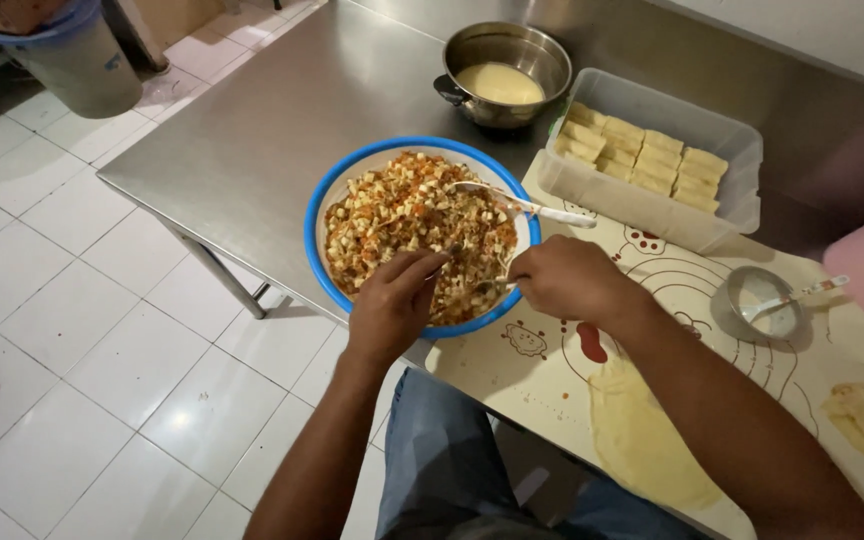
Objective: Preparing pastries by scooping filling onto dough sheets and folding them into rolls.
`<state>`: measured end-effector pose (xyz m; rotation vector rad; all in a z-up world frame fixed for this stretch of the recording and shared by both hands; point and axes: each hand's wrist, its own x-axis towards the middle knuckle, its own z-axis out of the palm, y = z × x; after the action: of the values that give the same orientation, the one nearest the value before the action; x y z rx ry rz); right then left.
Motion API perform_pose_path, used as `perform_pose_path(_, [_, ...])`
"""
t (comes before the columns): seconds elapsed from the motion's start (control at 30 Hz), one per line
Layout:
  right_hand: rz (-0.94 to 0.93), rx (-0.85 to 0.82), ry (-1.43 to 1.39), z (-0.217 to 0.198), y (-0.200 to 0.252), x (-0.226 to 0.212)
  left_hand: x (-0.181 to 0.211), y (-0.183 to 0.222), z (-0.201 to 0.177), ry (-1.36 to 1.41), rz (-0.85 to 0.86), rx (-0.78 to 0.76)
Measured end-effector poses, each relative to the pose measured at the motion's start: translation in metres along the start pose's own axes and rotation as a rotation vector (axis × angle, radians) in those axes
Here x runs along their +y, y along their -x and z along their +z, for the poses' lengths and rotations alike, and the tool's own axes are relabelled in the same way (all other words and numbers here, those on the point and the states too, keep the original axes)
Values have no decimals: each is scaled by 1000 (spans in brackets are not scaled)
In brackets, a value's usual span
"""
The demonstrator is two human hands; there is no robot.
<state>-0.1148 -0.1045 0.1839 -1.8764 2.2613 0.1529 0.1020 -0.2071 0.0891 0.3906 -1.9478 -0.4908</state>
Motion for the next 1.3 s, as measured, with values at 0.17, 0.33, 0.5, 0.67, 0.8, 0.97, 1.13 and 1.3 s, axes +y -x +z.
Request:
perform_pose_path(0.17, [-37, 87, 26, -6, -3, 5, 1, -2, 3, 23, 7, 38])
perform_pose_path(0.33, [-288, 37, -197, 7, -6, -3, -3, -2, 1, 62, 23, 199])
perform_pose_path(0.5, [-147, -51, -129, -26, 7, -4, -3, -2, 2, 64, 28, 213])
perform_pose_path(0.67, [-52, 22, 34, -28, -1, 19, 8, -6, -4, 35, 34, 180])
perform_pose_path(0.8, [-52, 84, 154, 0, -13, 23, 6, -5, -2, 36, 55, 182])
perform_pose_path(0.97, [-108, 84, 188, 26, -20, 11, 5, -5, -2, 23, 46, 185])
perform_pose_path(1.13, [-94, -9, 43, 37, -17, 1, 2, -3, 0, 61, 76, 235])
perform_pose_path(1.3, [-231, -28, -136, 21, -4, -8, 0, -3, -3, 90, 91, 311])
